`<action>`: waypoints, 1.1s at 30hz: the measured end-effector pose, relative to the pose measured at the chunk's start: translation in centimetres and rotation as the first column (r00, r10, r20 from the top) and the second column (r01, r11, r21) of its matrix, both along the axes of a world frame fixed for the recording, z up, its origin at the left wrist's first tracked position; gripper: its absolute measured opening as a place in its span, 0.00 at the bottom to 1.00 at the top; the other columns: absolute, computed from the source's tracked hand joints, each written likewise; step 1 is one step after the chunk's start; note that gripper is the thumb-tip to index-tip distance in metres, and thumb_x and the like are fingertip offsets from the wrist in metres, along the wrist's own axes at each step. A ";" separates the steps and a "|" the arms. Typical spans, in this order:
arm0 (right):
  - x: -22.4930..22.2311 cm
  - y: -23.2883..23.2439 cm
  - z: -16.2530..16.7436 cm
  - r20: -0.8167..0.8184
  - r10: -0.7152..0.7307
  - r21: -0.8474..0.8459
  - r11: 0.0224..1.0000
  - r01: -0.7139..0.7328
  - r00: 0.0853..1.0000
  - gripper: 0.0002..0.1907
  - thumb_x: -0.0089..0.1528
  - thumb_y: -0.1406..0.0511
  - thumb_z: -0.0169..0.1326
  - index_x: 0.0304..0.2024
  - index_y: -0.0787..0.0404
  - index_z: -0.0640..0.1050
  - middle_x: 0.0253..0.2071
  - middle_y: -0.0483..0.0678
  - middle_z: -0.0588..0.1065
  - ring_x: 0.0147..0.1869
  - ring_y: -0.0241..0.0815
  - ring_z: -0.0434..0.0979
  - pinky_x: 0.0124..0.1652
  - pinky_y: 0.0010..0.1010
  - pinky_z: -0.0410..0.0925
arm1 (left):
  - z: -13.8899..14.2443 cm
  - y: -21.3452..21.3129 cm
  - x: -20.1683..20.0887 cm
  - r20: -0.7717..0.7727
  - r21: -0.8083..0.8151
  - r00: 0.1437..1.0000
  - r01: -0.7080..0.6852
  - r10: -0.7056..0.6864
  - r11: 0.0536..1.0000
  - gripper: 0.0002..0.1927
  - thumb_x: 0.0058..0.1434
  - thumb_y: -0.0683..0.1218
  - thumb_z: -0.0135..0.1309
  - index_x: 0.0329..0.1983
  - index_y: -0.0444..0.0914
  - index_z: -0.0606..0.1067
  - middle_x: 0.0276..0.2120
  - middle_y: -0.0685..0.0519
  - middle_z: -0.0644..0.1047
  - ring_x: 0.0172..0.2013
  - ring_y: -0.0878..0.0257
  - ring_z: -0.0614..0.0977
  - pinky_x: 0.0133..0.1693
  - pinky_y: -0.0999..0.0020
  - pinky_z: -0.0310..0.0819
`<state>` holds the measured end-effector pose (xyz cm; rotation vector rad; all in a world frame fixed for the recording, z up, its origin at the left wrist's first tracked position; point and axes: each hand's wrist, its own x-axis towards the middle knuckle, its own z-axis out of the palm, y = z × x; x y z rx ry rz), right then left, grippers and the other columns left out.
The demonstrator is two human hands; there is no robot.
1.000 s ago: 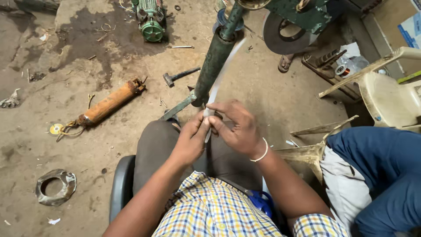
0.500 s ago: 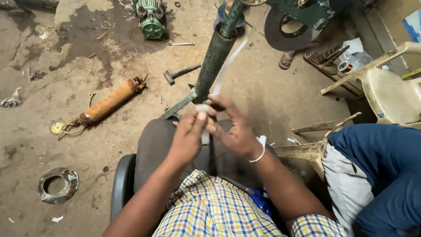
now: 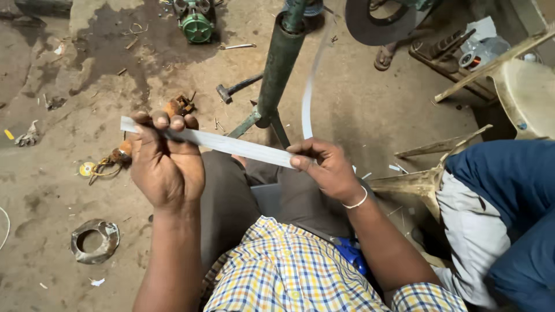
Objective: The person sits on a chair and cuts a long white plastic strip into shorter pieces with scissors, folding and aligning the strip between cuts. The person then gathers the cut pieces and feeds them into the opening of a bench-mounted machine.
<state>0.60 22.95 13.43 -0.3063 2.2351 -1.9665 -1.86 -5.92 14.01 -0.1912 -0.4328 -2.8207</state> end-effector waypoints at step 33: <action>0.6 -0.4 4.6 -0.280 0.170 0.453 0.891 -0.026 0.945 0.08 0.62 0.68 0.57 0.43 0.64 0.81 0.42 0.51 0.82 0.47 0.47 0.83 0.49 0.35 0.73 | -4.6 8.2 1.3 0.209 -0.909 0.931 0.298 -0.300 0.292 0.16 0.61 0.37 0.62 0.53 0.34 0.77 0.40 0.51 0.80 0.42 0.64 0.81 0.45 0.70 0.77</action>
